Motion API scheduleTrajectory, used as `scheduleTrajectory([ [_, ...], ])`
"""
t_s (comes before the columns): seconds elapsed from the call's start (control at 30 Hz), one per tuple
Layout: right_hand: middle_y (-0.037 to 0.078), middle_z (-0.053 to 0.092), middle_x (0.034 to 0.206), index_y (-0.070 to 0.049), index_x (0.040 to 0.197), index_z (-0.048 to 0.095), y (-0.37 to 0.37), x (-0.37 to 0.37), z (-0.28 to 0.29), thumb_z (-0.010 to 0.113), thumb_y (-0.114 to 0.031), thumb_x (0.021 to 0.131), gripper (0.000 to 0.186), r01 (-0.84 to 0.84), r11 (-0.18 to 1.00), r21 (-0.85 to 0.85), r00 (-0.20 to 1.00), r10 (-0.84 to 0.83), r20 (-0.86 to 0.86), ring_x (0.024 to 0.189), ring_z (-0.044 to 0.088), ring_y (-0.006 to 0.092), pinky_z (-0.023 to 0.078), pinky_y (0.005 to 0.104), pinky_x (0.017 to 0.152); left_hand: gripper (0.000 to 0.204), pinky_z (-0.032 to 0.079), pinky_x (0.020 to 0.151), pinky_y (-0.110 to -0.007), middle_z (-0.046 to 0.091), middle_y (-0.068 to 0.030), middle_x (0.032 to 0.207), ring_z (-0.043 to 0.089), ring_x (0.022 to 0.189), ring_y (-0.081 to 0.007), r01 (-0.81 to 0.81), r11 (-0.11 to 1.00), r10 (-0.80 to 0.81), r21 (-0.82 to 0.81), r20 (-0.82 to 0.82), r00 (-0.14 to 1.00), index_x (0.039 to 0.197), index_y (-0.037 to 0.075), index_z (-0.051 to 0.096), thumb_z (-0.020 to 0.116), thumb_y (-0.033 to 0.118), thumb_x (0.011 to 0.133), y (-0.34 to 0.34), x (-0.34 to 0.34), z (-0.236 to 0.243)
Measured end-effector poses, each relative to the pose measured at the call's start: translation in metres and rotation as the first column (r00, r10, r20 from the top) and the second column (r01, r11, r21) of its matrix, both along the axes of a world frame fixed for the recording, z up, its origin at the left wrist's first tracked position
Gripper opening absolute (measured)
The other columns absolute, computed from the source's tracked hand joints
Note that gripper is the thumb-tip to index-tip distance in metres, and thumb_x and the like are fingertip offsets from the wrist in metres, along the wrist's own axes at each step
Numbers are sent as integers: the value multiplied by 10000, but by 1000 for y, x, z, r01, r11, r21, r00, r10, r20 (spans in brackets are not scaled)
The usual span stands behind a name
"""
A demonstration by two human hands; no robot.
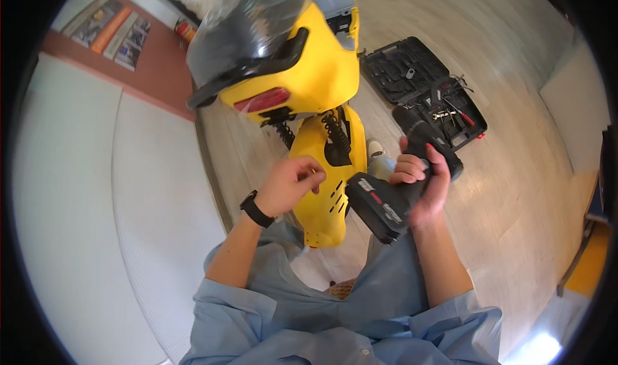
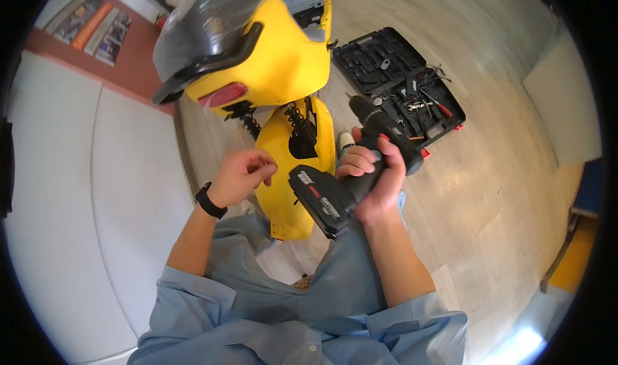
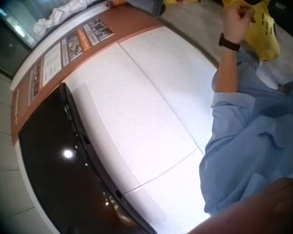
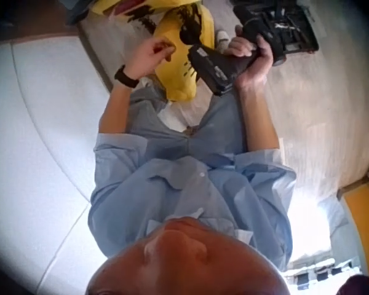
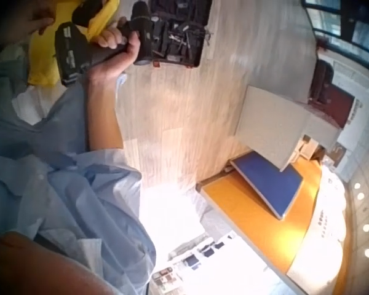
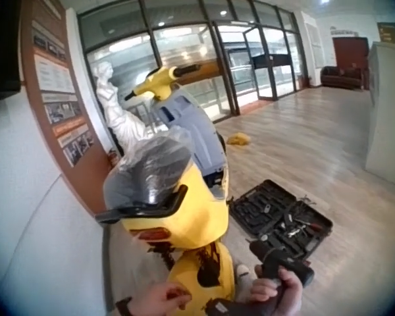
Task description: Installing a license plate bracket or light assembly on the rear of a yellow electric scooter using an electric drill.
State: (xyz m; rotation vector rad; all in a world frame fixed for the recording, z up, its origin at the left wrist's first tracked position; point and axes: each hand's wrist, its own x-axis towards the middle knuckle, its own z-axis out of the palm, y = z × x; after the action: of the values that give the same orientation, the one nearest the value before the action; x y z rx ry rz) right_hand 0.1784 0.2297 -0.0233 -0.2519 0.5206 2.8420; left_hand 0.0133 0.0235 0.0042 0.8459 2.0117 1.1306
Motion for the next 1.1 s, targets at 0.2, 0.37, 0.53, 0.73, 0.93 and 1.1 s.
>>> scheduleTrajectory([
  [0.2,-30,425,687,47,1268,443,3,-4,1,548,-227,911,462,-49,996,75,998,52,-44,570,434,72,417,253,598,152,505,580,-386,665,-132,720,658,659,-280,170,873,-440,-458,-586,681,863,58,641,595,202,882,-41,-2,-32],
  [0.37,-14,413,712,42,1305,353,2,-12,6,562,-156,908,491,-62,993,101,997,66,-34,583,434,89,435,254,615,120,520,570,-415,669,-125,712,678,698,-294,222,922,-378,-318,-610,696,812,80,663,587,171,835,-55,20,-44],
  [0.53,-11,419,703,42,1309,348,6,-14,19,572,-126,902,494,-91,974,208,995,79,62,577,438,92,423,255,602,122,540,596,-392,680,-119,737,693,738,-271,312,927,-375,-207,-507,776,785,56,703,592,107,780,-38,31,-39],
  [0.73,-10,420,680,11,1316,352,-25,-31,22,600,-116,891,508,-101,970,221,992,80,103,564,449,89,417,269,568,152,551,614,-374,693,-108,778,697,784,-275,313,946,-321,-82,-356,878,825,54,729,588,105,798,-54,39,-18],
  [0.93,-15,425,679,3,1322,348,-33,-32,29,619,-124,892,524,-104,939,327,991,71,112,558,465,82,430,255,573,160,552,623,-349,703,-73,802,702,790,-220,176,982,-186,-66,-230,955,849,86,735,580,119,823,-42,43,-12],
  [1.1,-12,423,679,26,1322,340,-40,-34,26,624,-121,889,538,-124,925,360,990,92,104,563,460,84,437,260,574,176,562,684,-378,706,-91,833,699,826,-257,162,986,-166,-34,-191,968,879,80,737,573,132,844,-44,46,-14],
])
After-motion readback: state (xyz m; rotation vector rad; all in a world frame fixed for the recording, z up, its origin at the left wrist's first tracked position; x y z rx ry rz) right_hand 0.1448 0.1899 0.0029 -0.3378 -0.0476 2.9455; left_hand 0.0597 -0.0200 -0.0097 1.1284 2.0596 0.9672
